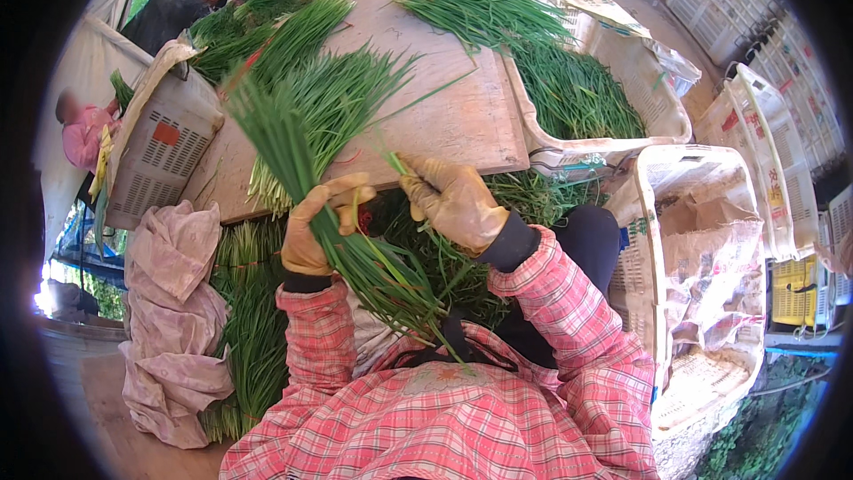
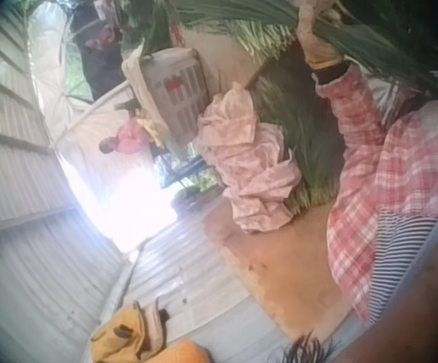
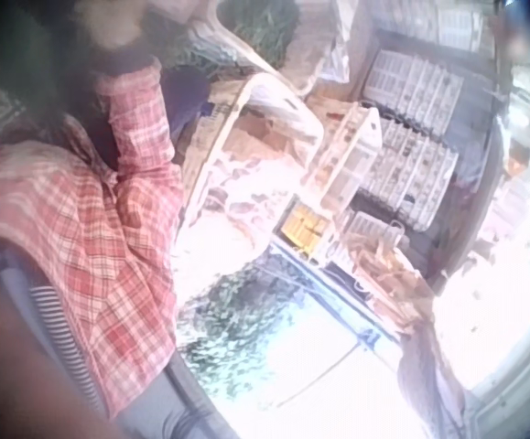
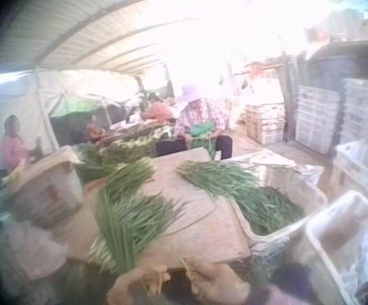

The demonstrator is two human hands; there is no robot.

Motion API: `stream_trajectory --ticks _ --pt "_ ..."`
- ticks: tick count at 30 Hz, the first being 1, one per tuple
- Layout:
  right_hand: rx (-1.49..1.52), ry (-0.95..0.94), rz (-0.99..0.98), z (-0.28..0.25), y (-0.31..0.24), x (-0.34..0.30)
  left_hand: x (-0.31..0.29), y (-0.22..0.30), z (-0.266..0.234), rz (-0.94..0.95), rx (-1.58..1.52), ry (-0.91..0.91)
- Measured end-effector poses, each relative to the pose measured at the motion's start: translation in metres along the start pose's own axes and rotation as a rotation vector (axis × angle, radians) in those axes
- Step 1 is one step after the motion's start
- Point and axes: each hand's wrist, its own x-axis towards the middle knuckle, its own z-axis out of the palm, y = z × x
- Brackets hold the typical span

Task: The person sorts and cleans green onions, removing wilted leaves by hand and bundling them with red ties.

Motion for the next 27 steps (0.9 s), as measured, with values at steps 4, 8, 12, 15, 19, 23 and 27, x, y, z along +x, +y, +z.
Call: stream_trajectory --ticks 4,8,12,15,19,23,27 --pt "-0.317 -0.098 -0.187 0.011 0.0 -0.002 0.015 -0.003 0.011 -0.036 -0.167 -0.117" --pt "-0.535 -0.219 -0.179 0.005 -0.001 -0.019 0.014 0.001 -0.013 0.068 -0.398 -0.149" --pt "-0.576 -0.273 -0.103 0.001 0.019 -0.038 0.008 0.007 -0.031 0.172 -0.478 -0.219" --pt "-0.481 -0.188 -0.133 0.01 0.019 -0.043 -0.001 0.011 -0.032 0.144 -0.477 -0.139" --pt "-0.427 -0.164 -0.016 0.013 0.02 -0.044 -0.012 -0.003 -0.039 0.144 -0.465 0.083" --pt "-0.087 -0.204 0.284 0.004 0.03 -0.045 -0.018 -0.01 -0.048 0.298 -0.417 0.166" --pt "-0.18 -0.265 0.261 -0.005 0.032 -0.048 -0.028 -0.001 -0.038 0.339 -0.303 0.296"
